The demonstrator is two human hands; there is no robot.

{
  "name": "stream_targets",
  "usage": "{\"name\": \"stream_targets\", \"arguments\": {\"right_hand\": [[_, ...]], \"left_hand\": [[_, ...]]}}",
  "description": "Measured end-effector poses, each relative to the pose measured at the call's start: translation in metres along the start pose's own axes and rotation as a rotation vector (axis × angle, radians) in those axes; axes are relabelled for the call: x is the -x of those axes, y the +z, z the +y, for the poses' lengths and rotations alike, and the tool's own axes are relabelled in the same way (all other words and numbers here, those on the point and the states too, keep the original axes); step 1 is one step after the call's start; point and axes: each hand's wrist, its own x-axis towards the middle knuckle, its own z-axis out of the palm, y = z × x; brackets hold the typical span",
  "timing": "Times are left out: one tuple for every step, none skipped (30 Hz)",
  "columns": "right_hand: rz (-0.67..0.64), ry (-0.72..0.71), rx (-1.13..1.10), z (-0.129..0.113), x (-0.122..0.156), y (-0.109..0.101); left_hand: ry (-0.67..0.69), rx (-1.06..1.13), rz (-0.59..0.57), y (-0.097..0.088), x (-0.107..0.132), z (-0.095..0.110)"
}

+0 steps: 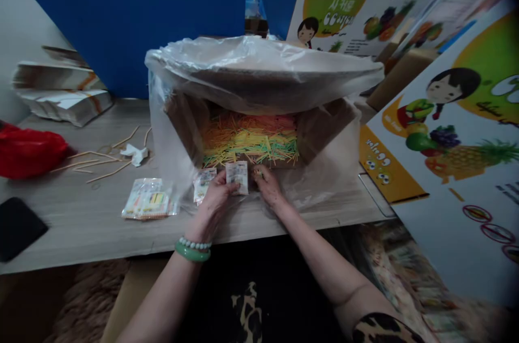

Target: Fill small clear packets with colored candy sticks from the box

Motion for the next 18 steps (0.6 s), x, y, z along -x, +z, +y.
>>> {"name": "stream_targets", "arguments": {"right_hand": [[0.045, -0.002, -0.049, 0.001, -0.001, 0.000], [0.084, -0.010, -0.107, 0.001, -0.003, 0.001], [0.113, -0.022, -0.162, 0.002, -0.004, 0.002], [0.127, -0.038, -0.199, 0.003, -0.005, 0.003], [0.128, -0.054, -0.205, 0.004, -0.005, 0.004], [0.122, -0.066, -0.174, 0.005, -0.005, 0.004], [0.106, -0.069, -0.109, 0.006, -0.004, 0.005], [0.083, -0.069, -0.029, 0.008, -0.003, 0.005], [0.050, -0.067, 0.050, 0.010, -0.001, 0.005], [0.017, -0.063, 0.110, 0.012, 0.000, 0.005], [-0.013, -0.056, 0.141, 0.013, 0.001, 0.004], [-0.034, -0.044, 0.146, 0.013, 0.002, 0.003], [-0.038, -0.024, 0.133, 0.012, 0.003, 0.002], [-0.024, -0.002, 0.106, 0.010, 0.002, 0.000], [0.006, 0.015, 0.068, 0.006, 0.001, -0.002], [0.044, 0.017, 0.025, 0.002, 0.000, -0.005], [0.071, 0.006, -0.014, -0.004, -0.001, -0.008], [0.077, -0.013, -0.045, -0.011, -0.002, -0.010]], "left_hand": [[-0.025, -0.005, 0.025, 0.000, 0.000, -0.002], [-0.049, -0.020, 0.048, 0.000, -0.001, -0.004], [-0.066, -0.041, 0.063, 0.001, -0.001, -0.005], [-0.072, -0.066, 0.070, 0.002, -0.001, -0.004], [-0.065, -0.090, 0.068, 0.002, 0.000, -0.004], [-0.047, -0.114, 0.063, 0.003, 0.001, -0.002], [-0.015, -0.139, 0.057, 0.005, 0.002, -0.001], [0.023, -0.168, 0.049, 0.006, 0.003, 0.001], [0.053, -0.203, 0.034, 0.006, 0.003, 0.002], [0.071, -0.238, 0.010, 0.007, 0.004, 0.003], [0.076, -0.269, -0.017, 0.007, 0.005, 0.003], [0.073, -0.294, -0.042, 0.008, 0.005, 0.003], [0.063, -0.311, -0.064, 0.008, 0.004, 0.003], [0.053, -0.318, -0.075, 0.008, 0.004, 0.002], [0.050, -0.321, -0.076, 0.007, 0.003, 0.000], [0.055, -0.326, -0.068, 0.007, 0.002, -0.001], [0.068, -0.337, -0.057, 0.007, 0.001, -0.003], [0.084, -0.348, -0.047, 0.007, 0.000, -0.005]]}}
